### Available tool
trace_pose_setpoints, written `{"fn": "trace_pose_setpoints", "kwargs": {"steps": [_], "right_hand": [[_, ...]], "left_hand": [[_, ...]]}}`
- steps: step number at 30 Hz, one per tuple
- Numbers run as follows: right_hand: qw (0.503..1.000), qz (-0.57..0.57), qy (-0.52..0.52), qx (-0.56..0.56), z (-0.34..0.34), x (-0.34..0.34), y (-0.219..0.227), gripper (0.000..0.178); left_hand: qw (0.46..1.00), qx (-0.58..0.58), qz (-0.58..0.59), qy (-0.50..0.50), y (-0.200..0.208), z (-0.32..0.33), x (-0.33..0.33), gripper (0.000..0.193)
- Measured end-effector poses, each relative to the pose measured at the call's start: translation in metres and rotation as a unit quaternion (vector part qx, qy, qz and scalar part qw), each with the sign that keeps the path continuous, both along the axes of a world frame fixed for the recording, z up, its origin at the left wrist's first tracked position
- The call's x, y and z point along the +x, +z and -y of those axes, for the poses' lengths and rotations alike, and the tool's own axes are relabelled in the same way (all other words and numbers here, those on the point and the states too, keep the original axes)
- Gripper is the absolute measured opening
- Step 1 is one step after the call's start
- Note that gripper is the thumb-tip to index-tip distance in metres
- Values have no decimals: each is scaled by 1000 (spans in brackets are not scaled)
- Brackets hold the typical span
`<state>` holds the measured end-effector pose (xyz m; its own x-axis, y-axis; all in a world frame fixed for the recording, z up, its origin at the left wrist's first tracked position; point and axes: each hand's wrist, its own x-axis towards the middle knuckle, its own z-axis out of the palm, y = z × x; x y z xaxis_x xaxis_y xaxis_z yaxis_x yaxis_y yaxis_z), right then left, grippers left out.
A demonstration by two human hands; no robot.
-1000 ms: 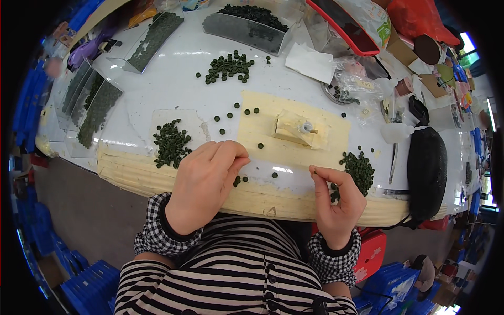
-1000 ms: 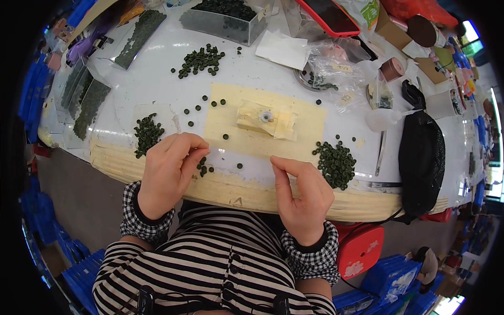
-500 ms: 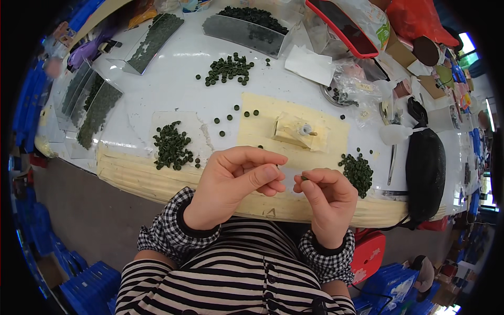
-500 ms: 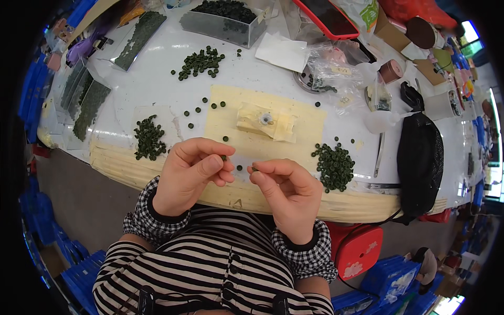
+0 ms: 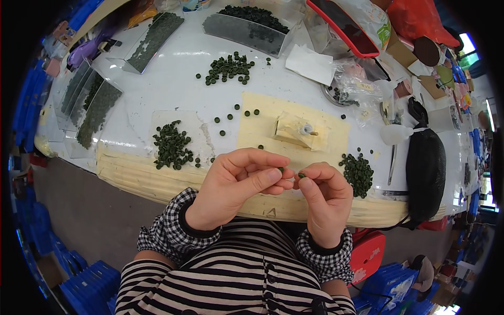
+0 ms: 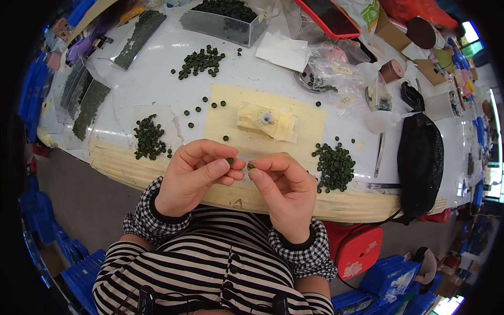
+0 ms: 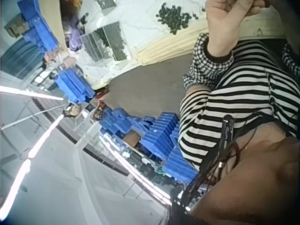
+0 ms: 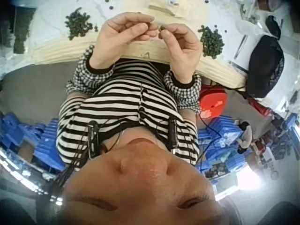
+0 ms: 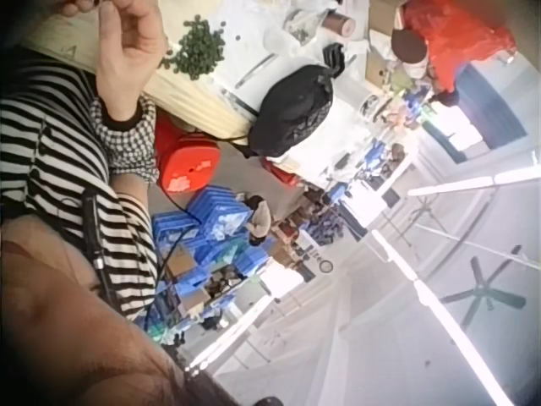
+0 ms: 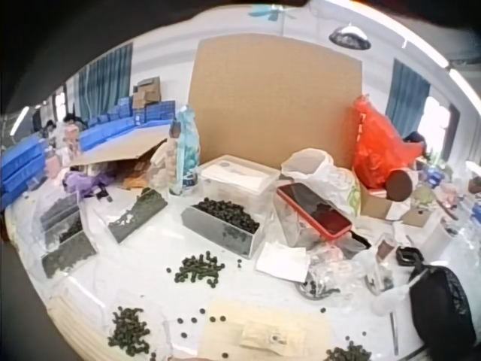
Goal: Manually assembling small green and black plastic toy components at a workbench.
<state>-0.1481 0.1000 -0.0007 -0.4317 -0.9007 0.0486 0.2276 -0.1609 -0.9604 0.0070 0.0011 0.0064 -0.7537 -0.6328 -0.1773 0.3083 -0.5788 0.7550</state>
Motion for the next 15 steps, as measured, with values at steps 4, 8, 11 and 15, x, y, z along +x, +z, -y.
{"fn": "trace_pose_setpoints", "kwargs": {"steps": [4,8,11,15], "right_hand": [[992,-115,-32,-31,4,3,4,15],[974,-216,-58,-46,6,5,5,16],[962,-254,-76,-56,8,10,5,17],[959,-262,-86,-68,9,13,3,19]], "left_hand": [[1000,-13,-3,10,-2,-2,-1,21],[998,-53,11,10,-2,-4,0,20],[995,-96,19,22,-6,-6,1,21],[993,-101,15,52,-6,-10,0,19]]}}
